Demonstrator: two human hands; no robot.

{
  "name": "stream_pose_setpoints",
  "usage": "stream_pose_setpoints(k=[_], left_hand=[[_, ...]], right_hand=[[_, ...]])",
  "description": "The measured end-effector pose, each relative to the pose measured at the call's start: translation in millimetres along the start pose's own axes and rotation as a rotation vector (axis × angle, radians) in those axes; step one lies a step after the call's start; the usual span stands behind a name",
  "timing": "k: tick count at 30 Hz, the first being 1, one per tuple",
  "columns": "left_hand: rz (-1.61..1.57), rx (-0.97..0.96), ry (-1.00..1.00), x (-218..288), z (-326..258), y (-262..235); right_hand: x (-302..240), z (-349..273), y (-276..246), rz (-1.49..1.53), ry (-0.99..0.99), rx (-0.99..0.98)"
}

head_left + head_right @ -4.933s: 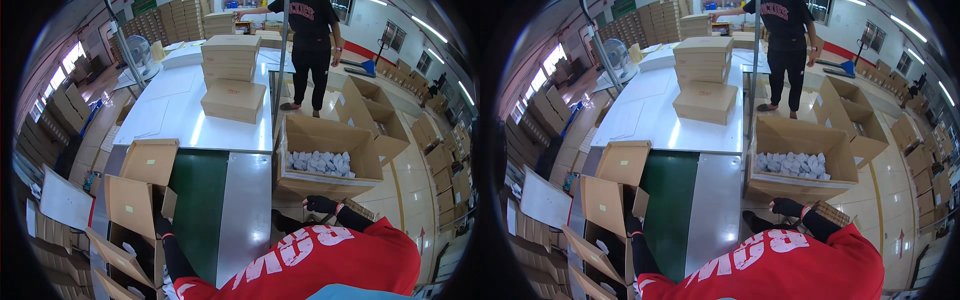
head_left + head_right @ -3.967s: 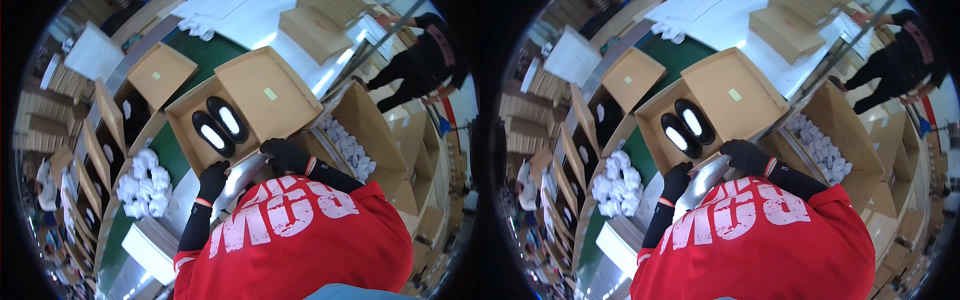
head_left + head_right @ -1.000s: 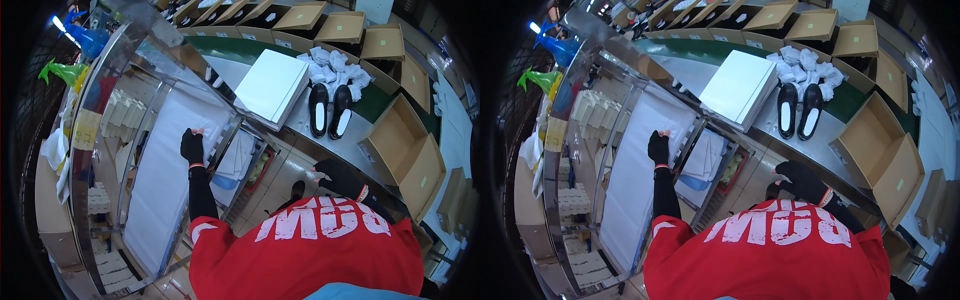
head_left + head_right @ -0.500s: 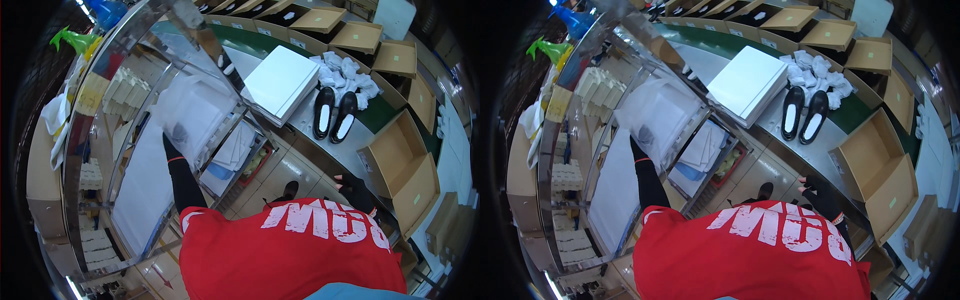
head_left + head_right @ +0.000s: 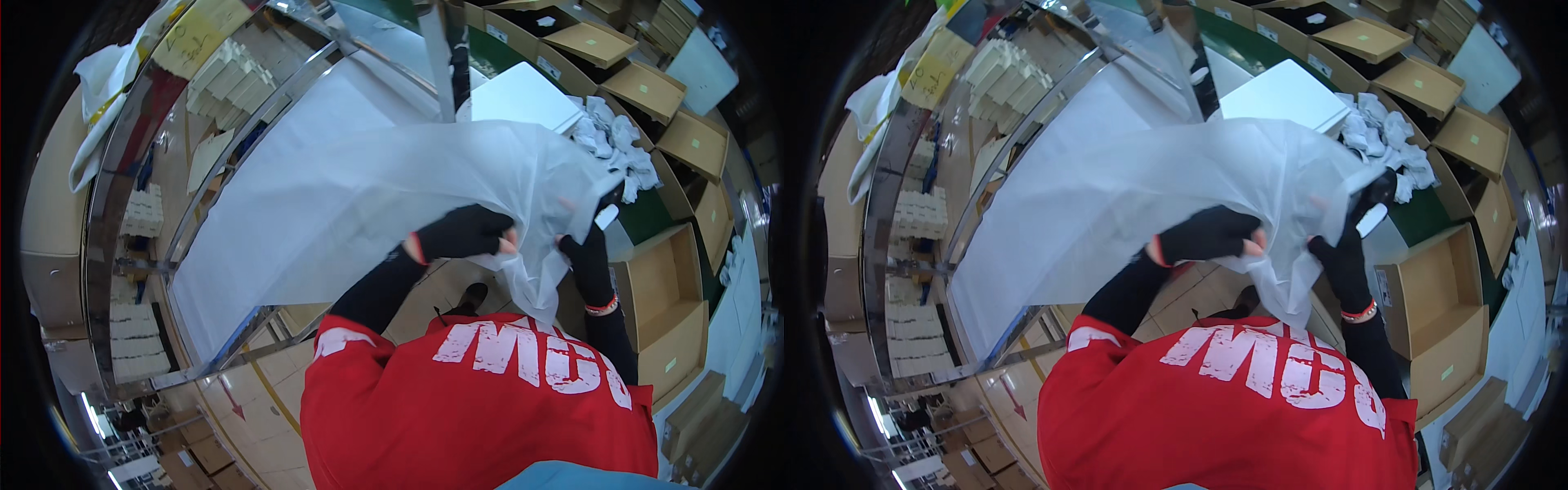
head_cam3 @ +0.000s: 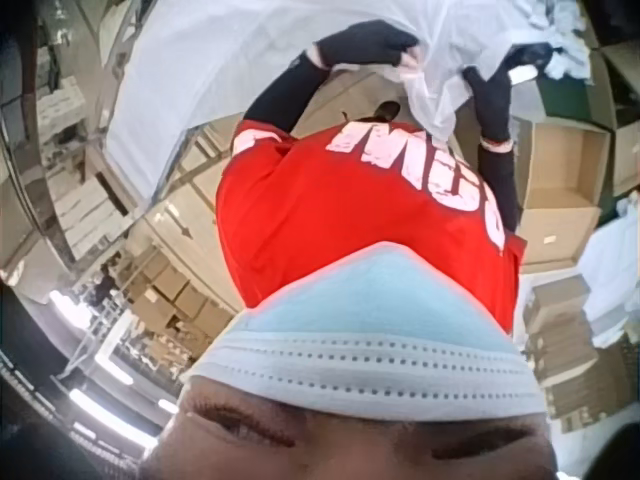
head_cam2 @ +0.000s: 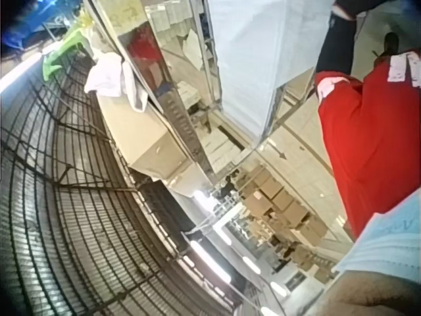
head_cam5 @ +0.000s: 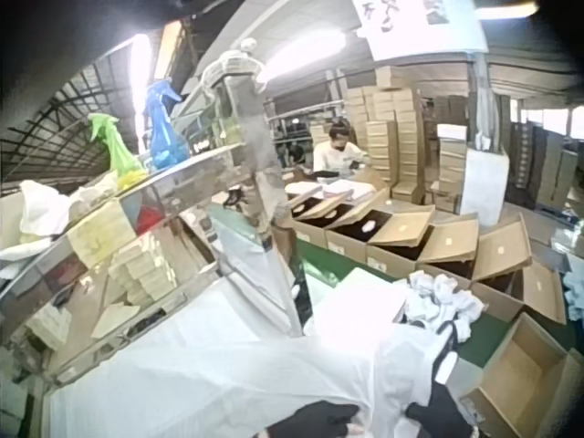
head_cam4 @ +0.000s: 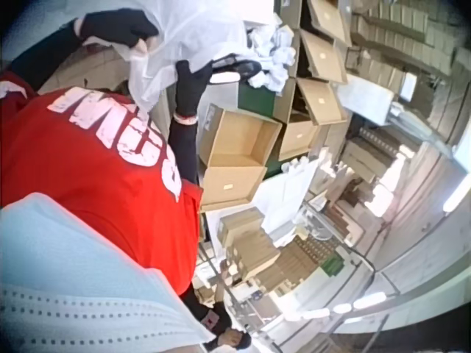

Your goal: Packing finished shoes into boxes with tissue paper and silica gel on a production line.

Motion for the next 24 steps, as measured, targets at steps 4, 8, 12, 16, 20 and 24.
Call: stream_pose_setpoints(k=[4, 8, 12, 16, 20, 24], left_hand=[[0.361, 1.033, -0.113, -17.3, -113.6, -132.4], [1.437, 1.128, -0.524, -129.6, -235.2, -169.0], [0.989, 1.265, -0.167, -135.2, -229.1, -166.6], [0.908, 1.465, -0.021, -45.9, -143.4, -107.9], [0.548, 1.135, 0.281, 12.6, -8.0, -10.2], [0.634, 0.36, 0.564, 64.5, 146.0, 110.3]], right_hand=[[5.1, -6.5, -39.9, -0.182, -0.203, 0.273], [-3.5, -17.1, -62.1, -0.109, -0.046, 0.4], [0.8, -39.3, -80.7, 0.073, -0.232, 0.698], [0.5, -114.7, -165.2, 0.013, -0.35, 0.962], [32.6, -263.8, -312.8, -0.416, -0.221, 1.083], [32.6, -404.0, -401.1, -0.545, -0.059, 1.195]])
Point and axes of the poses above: each hand's wrist, its own z-axis towards the middle knuckle, its own y-axis out of the palm, x = y × z, the point moved 6 cm from there along z, towards the middle knuckle, and after that the axes turned 4 degrees about -x, right-handed, at the moved point
